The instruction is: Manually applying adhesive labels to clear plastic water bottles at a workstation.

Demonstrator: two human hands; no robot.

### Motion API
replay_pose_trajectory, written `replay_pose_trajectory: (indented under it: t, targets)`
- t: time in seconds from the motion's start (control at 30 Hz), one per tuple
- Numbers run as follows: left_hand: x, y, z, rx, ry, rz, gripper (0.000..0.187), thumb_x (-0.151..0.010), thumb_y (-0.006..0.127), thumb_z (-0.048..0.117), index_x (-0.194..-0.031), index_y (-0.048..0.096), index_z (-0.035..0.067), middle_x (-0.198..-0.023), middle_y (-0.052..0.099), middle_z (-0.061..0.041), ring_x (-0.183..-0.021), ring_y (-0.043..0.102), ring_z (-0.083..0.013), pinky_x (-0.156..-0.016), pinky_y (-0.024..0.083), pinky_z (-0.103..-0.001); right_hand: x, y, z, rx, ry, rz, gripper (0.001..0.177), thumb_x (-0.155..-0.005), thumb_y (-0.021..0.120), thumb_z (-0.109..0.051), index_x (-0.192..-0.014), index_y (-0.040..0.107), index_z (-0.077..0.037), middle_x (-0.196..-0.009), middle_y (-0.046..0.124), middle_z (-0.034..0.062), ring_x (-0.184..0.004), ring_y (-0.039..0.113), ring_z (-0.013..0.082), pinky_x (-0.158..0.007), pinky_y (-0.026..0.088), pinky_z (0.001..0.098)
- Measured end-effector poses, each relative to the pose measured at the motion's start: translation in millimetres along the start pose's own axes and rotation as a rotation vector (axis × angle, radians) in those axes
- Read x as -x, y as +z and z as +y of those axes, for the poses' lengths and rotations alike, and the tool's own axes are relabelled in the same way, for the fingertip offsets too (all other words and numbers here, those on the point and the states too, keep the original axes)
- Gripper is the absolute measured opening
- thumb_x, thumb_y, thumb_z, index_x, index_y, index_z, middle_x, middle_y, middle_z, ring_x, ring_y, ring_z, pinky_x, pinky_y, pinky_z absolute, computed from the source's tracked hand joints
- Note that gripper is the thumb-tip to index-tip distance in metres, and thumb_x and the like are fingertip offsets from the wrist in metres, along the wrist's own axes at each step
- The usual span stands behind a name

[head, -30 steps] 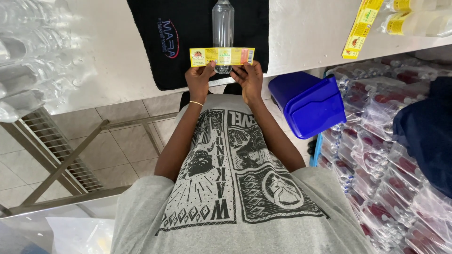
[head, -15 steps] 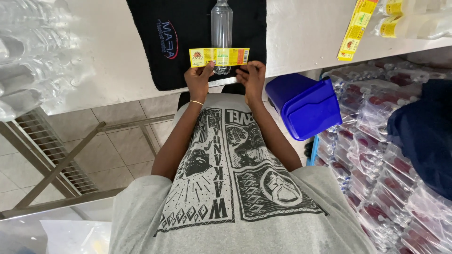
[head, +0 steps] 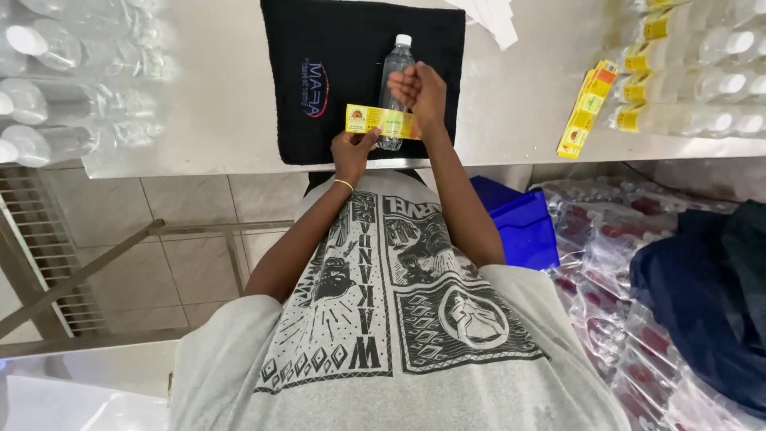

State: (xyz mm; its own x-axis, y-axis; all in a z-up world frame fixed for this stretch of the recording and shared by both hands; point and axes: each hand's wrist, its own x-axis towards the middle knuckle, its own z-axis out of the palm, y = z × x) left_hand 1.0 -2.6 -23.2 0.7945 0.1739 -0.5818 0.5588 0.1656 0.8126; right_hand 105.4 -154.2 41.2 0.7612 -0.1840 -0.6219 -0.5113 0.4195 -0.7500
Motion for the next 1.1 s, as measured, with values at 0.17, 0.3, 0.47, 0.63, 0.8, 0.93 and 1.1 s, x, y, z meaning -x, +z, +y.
replay_pose_trajectory:
  t: [0.17, 0.3, 0.47, 0.63, 0.8, 0.93, 1.1]
  targets:
    - [0.9, 1.1, 10.9, -0.056, -0.078, -0.004, 0.037, -0.090, 0.096, 0.031, -0.108, 0.082, 0.001, -0.094, 0.082, -0.015, -0.081, 0.083, -0.0216, -0.078, 0.069, -0.034, 48.5, -26.3, 29.1, 0.156, 0.110, -0.035, 0.029, -0.106, 0.056, -0.035, -0.091, 0.067, -0.013, -0.096, 0.084, 0.0216, -0.086, 0.086, 0.0286, -0.073, 0.072, 0.0362]
    - [6.7, 0.0, 18.8, -0.069, -0.101, -0.024, 0.039, -0.090, 0.096, 0.030, -0.111, 0.081, 0.000, -0.095, 0.082, -0.015, -0.083, 0.083, -0.0216, -0.080, 0.069, -0.035, 98.7, -43.8, 29.0, 0.295, 0.280, -0.073, 0.029, -0.104, 0.056, -0.031, -0.090, 0.068, -0.008, -0.091, 0.082, 0.0192, -0.077, 0.084, 0.0236, -0.068, 0.071, 0.0313]
    - [2.8, -4.2, 16.9, -0.047, -0.088, -0.105, 0.048, -0.094, 0.093, 0.029, -0.124, 0.077, -0.004, -0.106, 0.080, -0.021, -0.092, 0.083, -0.0274, -0.086, 0.068, -0.037, 25.5, -62.8, 34.4, 0.740, -0.251, 0.103, 0.022, -0.101, 0.067, -0.035, -0.108, 0.077, -0.017, -0.085, 0.080, 0.0113, -0.083, 0.082, 0.0258, -0.078, 0.068, 0.0433]
    - [-2.1, -3.0, 6.6, -0.049, -0.087, -0.103, 0.051, -0.092, 0.094, 0.028, -0.126, 0.075, -0.005, -0.106, 0.080, -0.020, -0.091, 0.083, -0.0262, -0.088, 0.068, -0.037, -34.1, -23.3, 16.2, 1.034, -0.169, 0.081, 0.105, -0.082, 0.087, -0.077, -0.155, 0.050, -0.011, -0.130, 0.074, 0.0158, -0.124, 0.074, 0.0351, -0.111, 0.057, 0.0515]
    - [-1.3, -6.4, 20.0, -0.055, -0.064, -0.068, 0.041, -0.087, 0.096, 0.029, -0.118, 0.079, 0.007, -0.100, 0.082, -0.011, -0.085, 0.084, -0.0206, -0.074, 0.071, -0.032, -3.4, 3.6, -26.4, 1.034, -0.094, 0.030, 0.076, -0.072, 0.091, -0.063, -0.125, 0.075, -0.011, -0.116, 0.080, 0.0180, -0.115, 0.077, 0.0413, -0.102, 0.059, 0.0543]
    - [53.9, -18.8, 85.4, 0.120, 0.396, 0.172, 0.018, -0.103, 0.074, 0.009, -0.119, 0.068, 0.002, -0.107, 0.072, -0.014, -0.099, 0.070, -0.0185, -0.086, 0.065, -0.034, 41.6, 19.4, -60.2, 0.516, -0.128, 0.031, 0.079, -0.083, 0.092, -0.049, -0.137, 0.057, -0.003, -0.126, 0.068, 0.0194, -0.117, 0.070, 0.0327, -0.098, 0.061, 0.0463]
    - [94.5, 12.9, 112.1, -0.500, 1.035, -0.036, 0.060, -0.107, 0.064, 0.003, -0.164, 0.044, -0.004, -0.159, 0.052, -0.031, -0.150, 0.047, -0.0471, -0.131, 0.031, -0.057, 55.1, 29.1, -71.3, 0.046, -0.245, 0.014, 0.061, -0.087, 0.097, -0.030, -0.124, 0.057, -0.004, -0.102, 0.071, 0.0106, -0.084, 0.076, 0.0208, -0.070, 0.069, 0.0402]
